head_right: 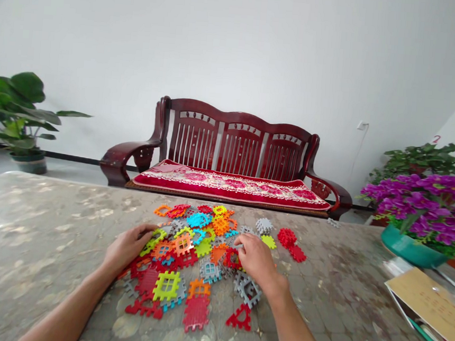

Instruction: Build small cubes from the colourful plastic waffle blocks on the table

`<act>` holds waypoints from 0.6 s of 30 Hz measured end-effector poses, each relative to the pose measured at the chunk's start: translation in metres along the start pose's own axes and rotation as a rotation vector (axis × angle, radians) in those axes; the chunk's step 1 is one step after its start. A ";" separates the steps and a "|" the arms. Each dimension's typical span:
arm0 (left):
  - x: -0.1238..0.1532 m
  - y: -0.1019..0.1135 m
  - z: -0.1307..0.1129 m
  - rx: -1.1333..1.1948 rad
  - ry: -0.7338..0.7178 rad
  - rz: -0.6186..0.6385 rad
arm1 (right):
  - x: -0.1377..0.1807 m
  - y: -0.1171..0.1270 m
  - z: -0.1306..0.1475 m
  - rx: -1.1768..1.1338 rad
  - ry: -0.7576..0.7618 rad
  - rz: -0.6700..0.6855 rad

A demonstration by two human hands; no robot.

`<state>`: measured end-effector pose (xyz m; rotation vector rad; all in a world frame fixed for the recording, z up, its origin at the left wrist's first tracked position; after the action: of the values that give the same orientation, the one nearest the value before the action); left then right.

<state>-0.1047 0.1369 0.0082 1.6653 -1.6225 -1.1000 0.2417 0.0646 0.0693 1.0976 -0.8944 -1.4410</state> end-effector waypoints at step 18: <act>-0.002 -0.003 0.003 0.015 -0.005 0.012 | 0.009 0.001 0.005 0.210 -0.159 0.188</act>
<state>-0.1060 0.1392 0.0047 1.6616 -1.6458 -1.0892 0.2368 0.0550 0.0708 1.0308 -1.2515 -1.3127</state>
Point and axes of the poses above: each hand's wrist, its own x-axis away from the middle knuckle, its own y-axis out of the back of the hand, z = x × y, the point moved 3 cm from there along -x, towards the middle knuckle, and after that the axes turned 8 degrees about -y, right-handed, at the moved point
